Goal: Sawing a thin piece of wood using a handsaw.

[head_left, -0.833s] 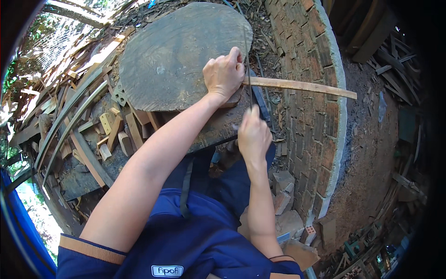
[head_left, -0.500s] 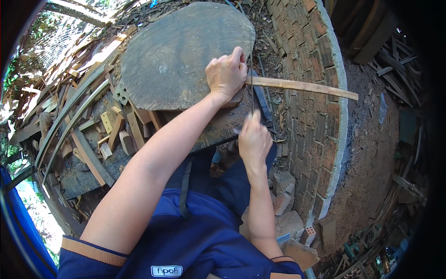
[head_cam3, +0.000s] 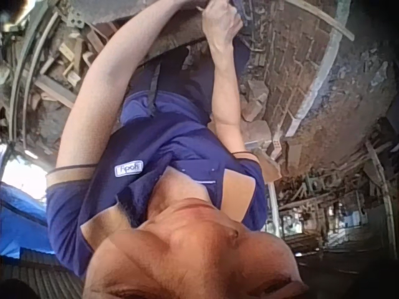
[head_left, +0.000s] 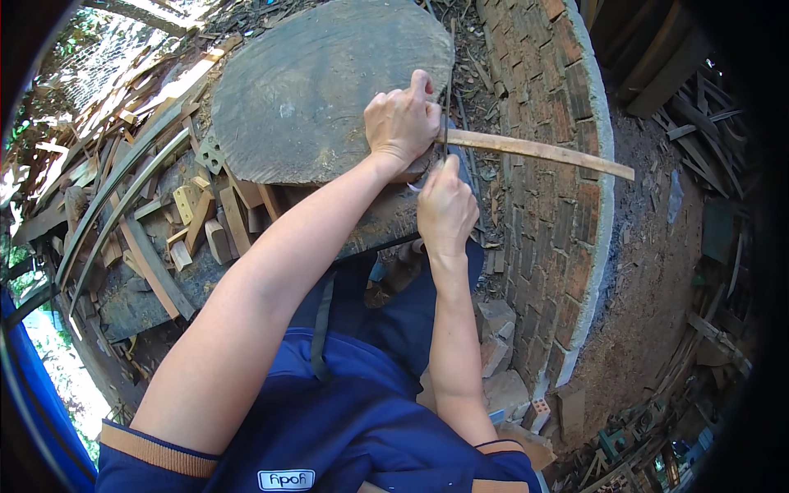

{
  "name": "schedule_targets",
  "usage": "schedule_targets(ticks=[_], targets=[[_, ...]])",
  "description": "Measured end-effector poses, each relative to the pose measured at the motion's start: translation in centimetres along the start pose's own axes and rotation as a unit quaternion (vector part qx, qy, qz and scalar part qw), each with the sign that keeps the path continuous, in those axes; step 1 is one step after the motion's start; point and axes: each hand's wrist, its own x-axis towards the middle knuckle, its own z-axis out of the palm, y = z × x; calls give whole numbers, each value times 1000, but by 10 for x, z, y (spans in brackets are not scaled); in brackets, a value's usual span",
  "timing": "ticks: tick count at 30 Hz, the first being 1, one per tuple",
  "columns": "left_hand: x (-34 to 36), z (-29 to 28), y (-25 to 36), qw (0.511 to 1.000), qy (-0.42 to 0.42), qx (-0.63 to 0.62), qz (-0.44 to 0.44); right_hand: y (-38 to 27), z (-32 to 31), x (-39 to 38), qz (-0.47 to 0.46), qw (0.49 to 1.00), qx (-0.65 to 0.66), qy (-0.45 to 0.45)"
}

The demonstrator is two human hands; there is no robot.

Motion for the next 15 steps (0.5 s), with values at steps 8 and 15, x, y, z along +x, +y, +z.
schedule_targets(ticks=[8,15], targets=[[3,0,-1,1000,21,9,13,1,-7,-15,18,999,7,-46],[-1,3,-8,1000,14,8,7,3,-16,-49,29,997,-9,-70]])
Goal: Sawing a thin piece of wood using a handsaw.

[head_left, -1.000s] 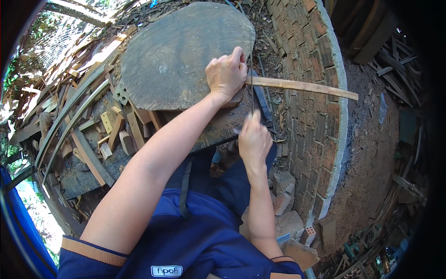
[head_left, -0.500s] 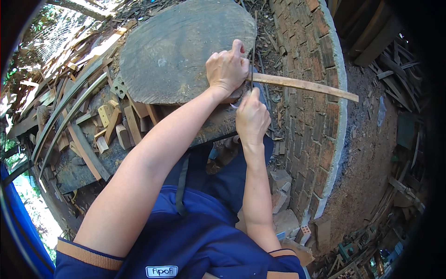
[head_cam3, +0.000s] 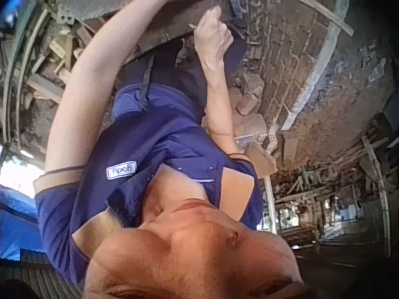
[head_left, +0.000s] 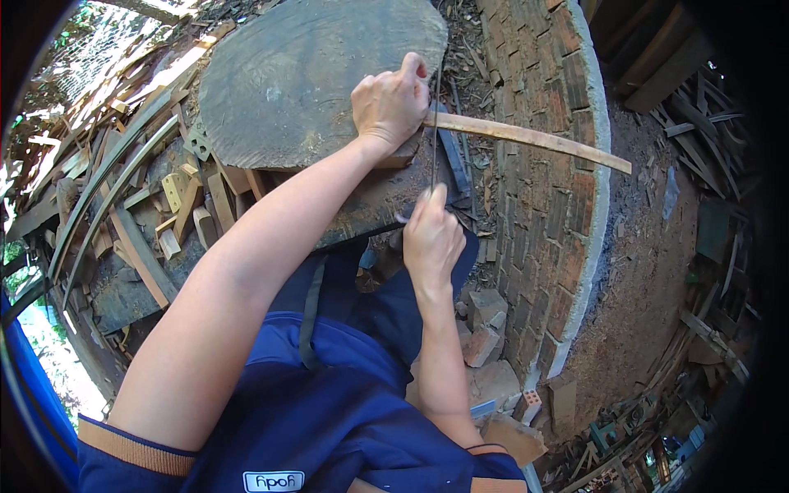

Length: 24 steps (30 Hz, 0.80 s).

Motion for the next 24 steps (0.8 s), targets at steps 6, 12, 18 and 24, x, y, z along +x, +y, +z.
schedule_targets(ticks=[6,12,18,24], targets=[[5,3,3,1000,8,-11,-6,-6,4,46,-34,998,26,47],[0,-1,1,1000,3,-12,0,2,0,-4,5,1000,2,6],[2,3,2,1000,3,-8,-6,-8,7,50,-28,998,15,53],[4,-3,3,1000,-3,-8,-8,4,-2,0,4,1000,28,-4]])
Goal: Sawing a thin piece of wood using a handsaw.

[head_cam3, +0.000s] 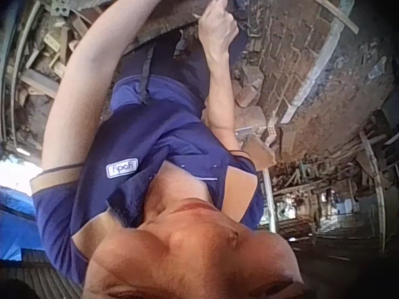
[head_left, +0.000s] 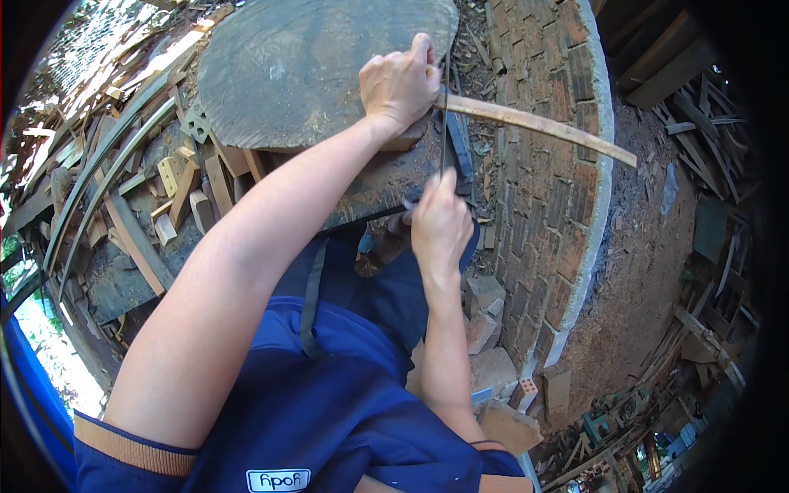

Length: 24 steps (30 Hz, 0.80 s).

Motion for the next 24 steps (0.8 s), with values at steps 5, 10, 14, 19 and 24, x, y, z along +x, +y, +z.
schedule_targets(ticks=[5,10,14,19,24], targets=[[-1,6,0,1000,3,4,4,-9,12,48,-28,997,-9,73],[-2,0,-3,1000,-9,3,-4,-3,2,2,3,1000,-9,8],[-2,1,7,1000,-13,-5,-4,-10,7,55,-22,998,5,58],[-1,3,-4,1000,6,-2,0,0,8,2,1,1000,-1,3],[-1,2,3,1000,-6,7,-2,-6,6,41,-21,999,15,40]])
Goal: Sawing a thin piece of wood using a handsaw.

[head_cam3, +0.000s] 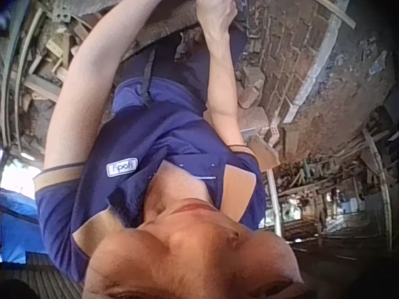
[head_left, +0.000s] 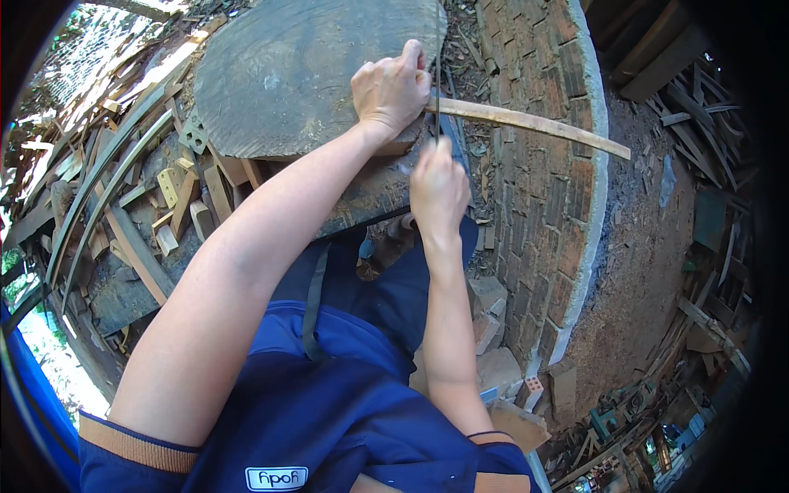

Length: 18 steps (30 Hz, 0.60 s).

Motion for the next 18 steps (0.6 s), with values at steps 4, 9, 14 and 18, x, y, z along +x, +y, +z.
schedule_targets(ticks=[4,9,14,18], targets=[[-1,0,-5,1000,1,-6,0,0,4,-10,9,1000,7,-1],[1,-3,-3,1000,-5,-4,3,6,-4,-29,24,999,8,-33],[-1,1,-3,1000,0,-3,6,1,12,2,-4,1000,2,27],[-1,-1,-5,1000,-5,2,4,9,1,-39,22,999,1,-35]])
